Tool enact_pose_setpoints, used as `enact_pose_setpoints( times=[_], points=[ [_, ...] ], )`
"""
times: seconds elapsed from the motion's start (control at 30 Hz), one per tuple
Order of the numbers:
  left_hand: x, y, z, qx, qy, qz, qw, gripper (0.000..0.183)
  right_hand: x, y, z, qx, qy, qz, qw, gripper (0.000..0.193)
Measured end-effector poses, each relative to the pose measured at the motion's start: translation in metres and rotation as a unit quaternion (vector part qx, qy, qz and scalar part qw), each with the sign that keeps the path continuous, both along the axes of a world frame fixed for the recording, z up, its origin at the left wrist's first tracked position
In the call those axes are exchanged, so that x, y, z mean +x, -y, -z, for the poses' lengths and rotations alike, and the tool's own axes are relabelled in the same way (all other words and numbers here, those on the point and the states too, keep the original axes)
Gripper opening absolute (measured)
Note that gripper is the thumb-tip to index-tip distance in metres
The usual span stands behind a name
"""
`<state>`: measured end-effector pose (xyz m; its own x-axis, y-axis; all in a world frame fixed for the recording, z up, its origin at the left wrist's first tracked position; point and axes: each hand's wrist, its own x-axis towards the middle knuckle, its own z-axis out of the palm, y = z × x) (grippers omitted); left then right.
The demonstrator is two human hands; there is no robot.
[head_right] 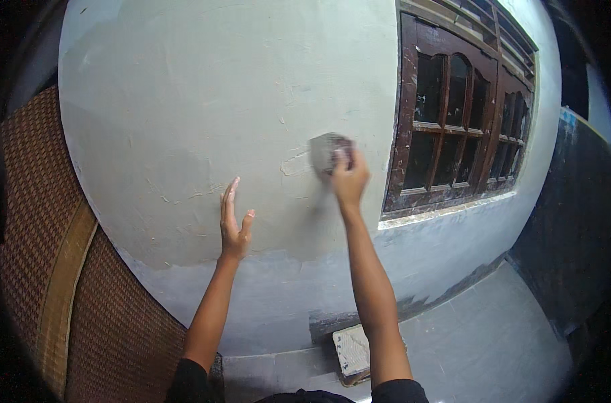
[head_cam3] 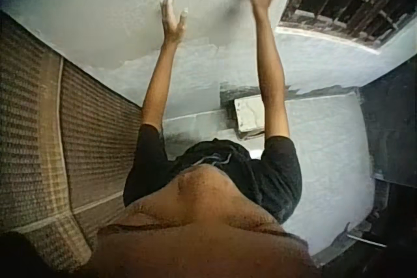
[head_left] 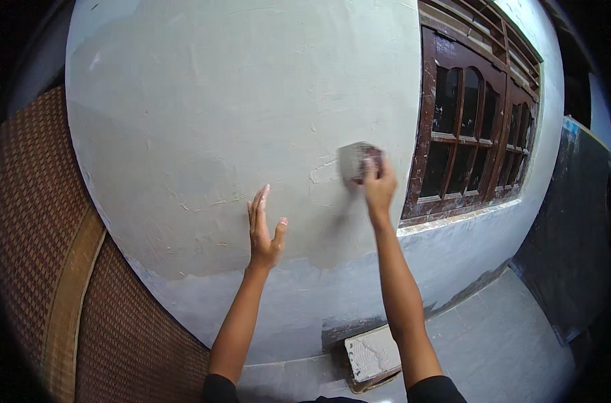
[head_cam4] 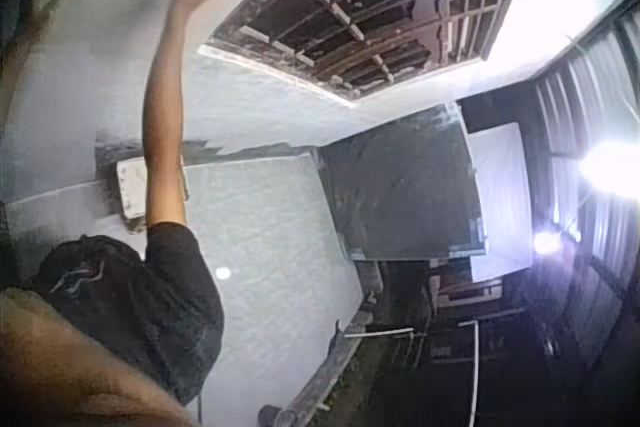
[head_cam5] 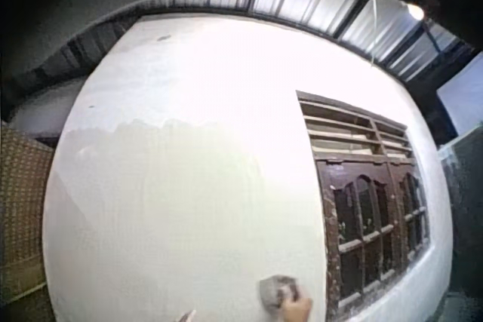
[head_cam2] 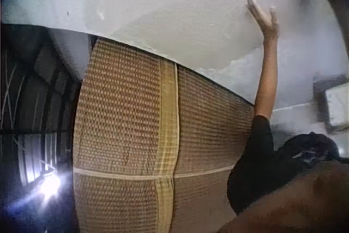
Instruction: The person applies and smooths putty onto an exterior wall using a putty knife.
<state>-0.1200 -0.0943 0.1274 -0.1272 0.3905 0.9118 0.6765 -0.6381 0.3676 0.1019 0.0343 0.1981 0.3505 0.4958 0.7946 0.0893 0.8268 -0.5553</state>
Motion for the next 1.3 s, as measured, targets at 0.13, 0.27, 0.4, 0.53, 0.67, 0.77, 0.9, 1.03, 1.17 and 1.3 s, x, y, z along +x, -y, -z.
enact_pose_setpoints(
  times=[0.13, 0.27, 0.4, 0.53, 0.67, 0.77, 0.9, 1.03, 1.17, 1.3],
  points=[
    [-0.007, -0.003, 0.005, 0.010, -0.026, -0.038, 0.999, 0.066, 0.007, 0.012, -0.003, 0.010, -0.108, -0.145, 0.983, 0.022],
    [-0.018, -0.003, 0.007, 0.015, -0.068, -0.090, 0.994, 0.067, -0.051, 0.034, 0.007, -0.005, 0.142, -0.054, 0.988, 0.030],
    [-0.011, 0.001, 0.006, 0.009, -0.071, -0.093, 0.993, 0.067, 0.017, 0.005, -0.001, -0.035, -0.068, -0.040, 0.996, 0.020],
    [-0.010, -0.004, 0.008, 0.001, -0.072, -0.098, 0.993, 0.068, -0.001, 0.020, 0.002, -0.021, -0.073, -0.209, 0.975, 0.024],
    [-0.004, -0.008, 0.009, 0.000, -0.065, -0.083, 0.994, 0.068, -0.045, 0.021, 0.010, -0.009, 0.120, 0.017, 0.993, 0.024],
    [-0.004, -0.007, 0.010, -0.002, -0.065, -0.081, 0.995, 0.068, 0.003, 0.021, -0.006, -0.037, -0.045, -0.026, 0.998, 0.021],
    [-0.003, -0.008, 0.013, -0.006, -0.064, -0.086, 0.994, 0.068, 0.006, 0.013, 0.001, 0.012, -0.077, -0.158, 0.984, 0.026],
    [0.000, -0.011, 0.012, -0.005, -0.064, -0.078, 0.995, 0.069, -0.039, 0.019, 0.009, -0.064, 0.110, -0.011, 0.992, 0.026],
    [-0.002, -0.009, 0.015, -0.009, -0.059, -0.088, 0.994, 0.067, 0.016, 0.001, 0.006, -0.059, -0.117, -0.056, 0.990, 0.021],
    [0.000, -0.011, 0.014, -0.006, -0.060, -0.084, 0.995, 0.067, -0.007, 0.005, 0.018, -0.013, -0.073, -0.199, 0.977, 0.021]
  ],
)
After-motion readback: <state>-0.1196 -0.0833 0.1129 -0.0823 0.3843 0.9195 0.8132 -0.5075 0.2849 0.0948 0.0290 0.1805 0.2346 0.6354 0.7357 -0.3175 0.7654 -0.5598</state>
